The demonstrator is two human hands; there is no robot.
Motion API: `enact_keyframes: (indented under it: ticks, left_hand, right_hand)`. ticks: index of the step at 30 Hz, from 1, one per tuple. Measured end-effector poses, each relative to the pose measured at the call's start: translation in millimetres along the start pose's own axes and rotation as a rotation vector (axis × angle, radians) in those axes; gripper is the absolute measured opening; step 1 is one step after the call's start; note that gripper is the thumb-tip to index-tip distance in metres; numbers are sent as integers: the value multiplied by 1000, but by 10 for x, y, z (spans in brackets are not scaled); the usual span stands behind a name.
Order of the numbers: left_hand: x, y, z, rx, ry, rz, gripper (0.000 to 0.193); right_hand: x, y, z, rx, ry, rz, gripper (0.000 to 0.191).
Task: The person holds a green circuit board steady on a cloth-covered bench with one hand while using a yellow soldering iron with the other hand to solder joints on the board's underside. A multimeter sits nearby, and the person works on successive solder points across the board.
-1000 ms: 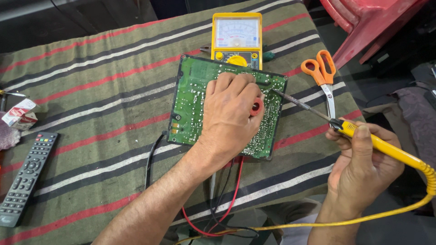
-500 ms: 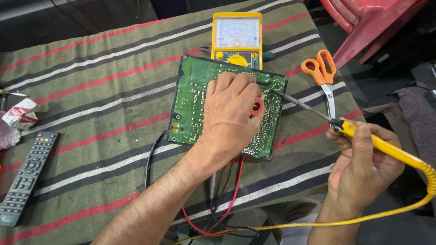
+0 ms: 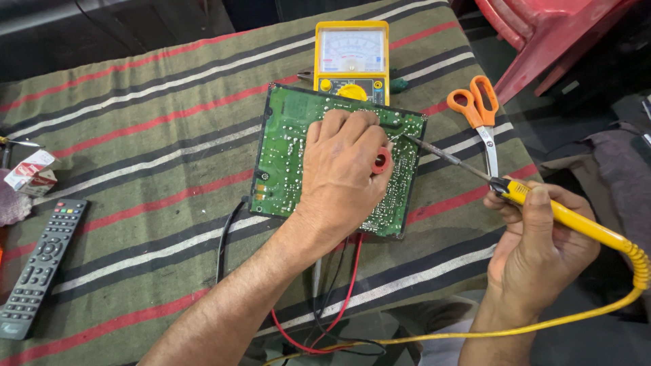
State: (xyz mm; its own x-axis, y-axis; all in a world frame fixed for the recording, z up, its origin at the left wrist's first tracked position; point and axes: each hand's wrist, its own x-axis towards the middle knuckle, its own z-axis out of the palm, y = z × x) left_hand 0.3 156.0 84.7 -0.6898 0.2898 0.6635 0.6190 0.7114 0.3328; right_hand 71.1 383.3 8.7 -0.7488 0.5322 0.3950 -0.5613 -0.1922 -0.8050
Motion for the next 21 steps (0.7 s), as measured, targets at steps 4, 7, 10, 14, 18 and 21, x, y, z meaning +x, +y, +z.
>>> enact_keyframes:
  ticks: [4,7,10,14,18,21]
  left_hand:
    - [5,17,-6,-11,3,0,16]
    - [20,23,-5,-9,18,1,17]
    - [22,30,-8,-4,13,-7,15]
    - [25,33,-6,0,13,-6,15]
    - [23,23,-13,-10,11,-5,15]
    - [24,22,-19,-3,8,-4,15]
  right_hand:
    - [9,-17,8,-22,8,-3,11]
    - [19,-25,23,-20,11,-3,13]
    - [20,-39,33,-9,16,5,12]
    - [28,-48,38,-2,21,10,12]
    - [26,-51,38,11,31,10,13]
    - [26,-51,48,23,35,4,13]
